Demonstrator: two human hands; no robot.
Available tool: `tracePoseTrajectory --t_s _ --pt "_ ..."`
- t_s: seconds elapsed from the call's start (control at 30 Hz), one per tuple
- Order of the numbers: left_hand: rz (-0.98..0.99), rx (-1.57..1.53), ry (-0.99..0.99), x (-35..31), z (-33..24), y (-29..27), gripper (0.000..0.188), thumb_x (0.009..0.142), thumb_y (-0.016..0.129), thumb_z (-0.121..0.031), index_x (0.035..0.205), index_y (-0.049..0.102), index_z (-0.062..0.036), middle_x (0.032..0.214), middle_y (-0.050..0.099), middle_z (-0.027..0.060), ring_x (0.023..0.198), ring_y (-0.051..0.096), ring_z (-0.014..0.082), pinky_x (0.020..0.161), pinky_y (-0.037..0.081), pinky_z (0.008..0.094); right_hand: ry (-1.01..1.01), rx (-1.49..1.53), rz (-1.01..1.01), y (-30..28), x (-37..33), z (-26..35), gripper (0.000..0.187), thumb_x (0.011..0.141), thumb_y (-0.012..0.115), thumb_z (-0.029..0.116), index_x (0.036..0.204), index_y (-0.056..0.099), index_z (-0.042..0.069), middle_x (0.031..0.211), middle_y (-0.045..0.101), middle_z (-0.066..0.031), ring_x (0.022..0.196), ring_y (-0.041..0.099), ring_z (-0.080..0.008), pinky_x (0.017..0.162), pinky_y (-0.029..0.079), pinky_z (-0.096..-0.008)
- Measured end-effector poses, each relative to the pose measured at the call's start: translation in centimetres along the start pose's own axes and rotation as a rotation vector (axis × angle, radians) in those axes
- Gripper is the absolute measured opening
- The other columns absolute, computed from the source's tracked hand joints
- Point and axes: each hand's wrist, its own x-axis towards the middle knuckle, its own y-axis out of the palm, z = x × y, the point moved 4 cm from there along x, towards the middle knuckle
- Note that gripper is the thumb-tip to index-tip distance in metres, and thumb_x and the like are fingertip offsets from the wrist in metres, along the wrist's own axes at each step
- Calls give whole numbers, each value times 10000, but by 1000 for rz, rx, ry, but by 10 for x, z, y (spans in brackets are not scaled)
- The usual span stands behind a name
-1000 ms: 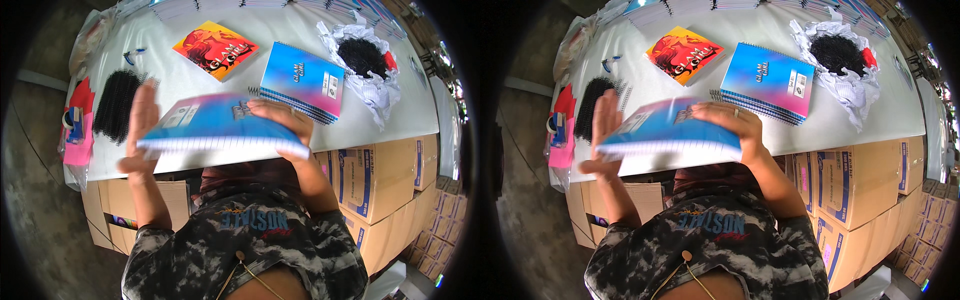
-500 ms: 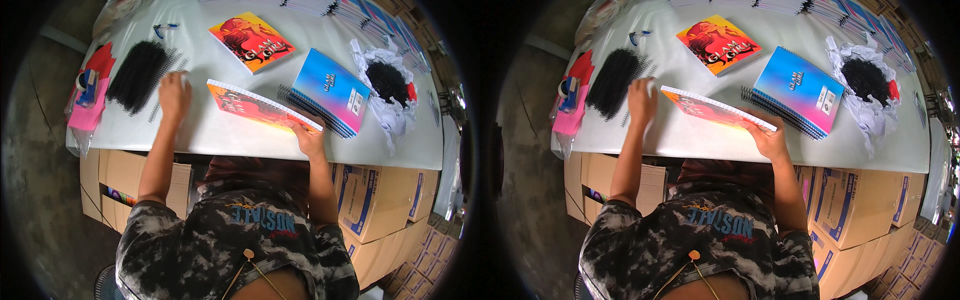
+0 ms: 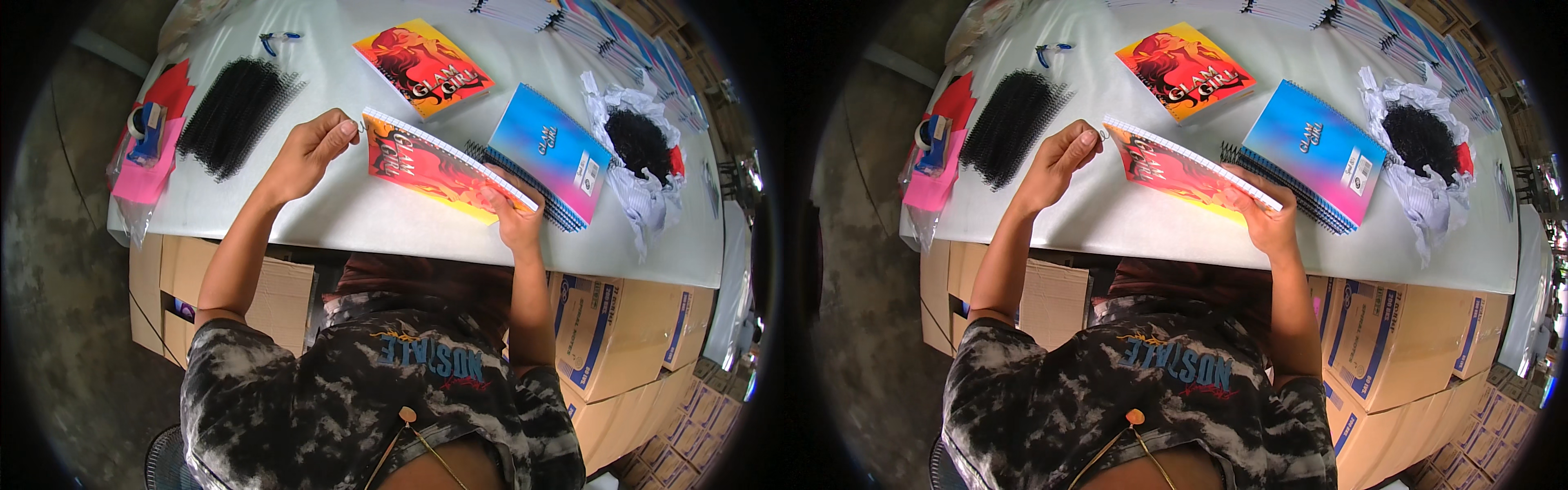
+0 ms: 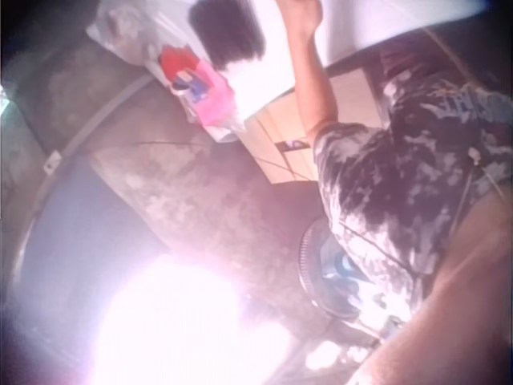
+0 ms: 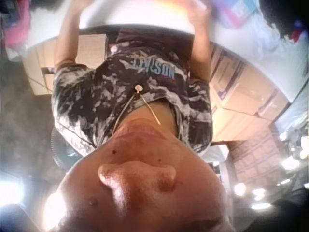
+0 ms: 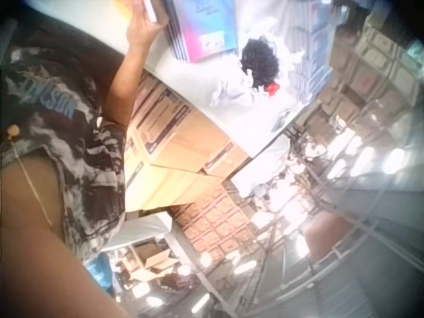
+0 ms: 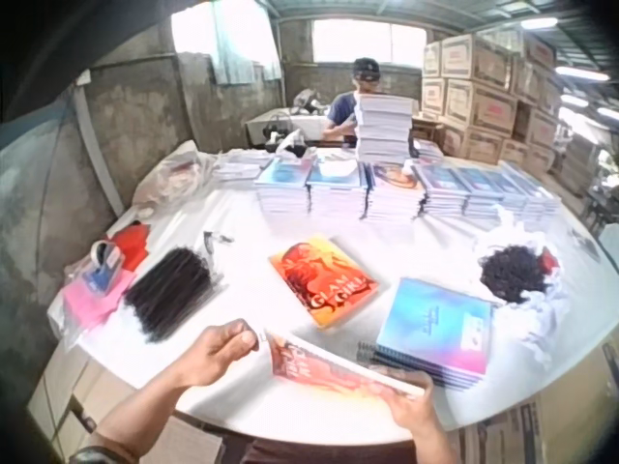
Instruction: The person repeatedly picks up a spiral binding and inserts it into the edge of a notebook cover, then places the assembled notebook on a growing stack. The person handles multiple notebook covers and bindings one at a time on a white table.
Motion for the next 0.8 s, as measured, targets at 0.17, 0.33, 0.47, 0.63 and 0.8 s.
tracePoseTrajectory --t_s 0.17,0.33,0.47,0.63,0.8 --pt "-50 -45 -112 6 -8 -6 384 946 426 -368 811 553 -33 626 389 -23 606 344 55 543 314 206 -48 1 41 2 1 6 253 823 608 10 1074 606 -21 1026 646 -130 867 611 -128 779 488 -250" --pt "9 -110 -29 15 -28 -14 207 904 544 -232 832 560 -38 676 483 -12 610 390 45 540 339 197 -104 -10 84 3 6 12 244 822 613 16 1063 609 -23 1013 648 -128 877 618 -144 776 496 -263" --pt "54 482 318 16 -59 -23 151 826 625 -105 914 566 2 815 591 40 743 575 163 693 460 275 33 45 33 0 1 5 256 829 612 30 1078 598 -32 966 656 -106 870 619 -146 770 498 -260" --pt "241 642 204 23 -67 -23 270 798 630 -72 1047 542 -21 1035 571 94 916 558 215 791 445 321 110 33 65 1 -6 1 270 841 594 30 1100 580 -47 949 656 -103 847 610 -123 761 491 -242" --pt "-89 1013 651 17 -86 -8 263 770 662 -151 993 581 -36 994 593 104 888 570 266 821 429 369 17 -67 50 5 -4 4 261 835 566 -11 1094 592 -35 985 657 -112 864 624 -144 772 486 -252"
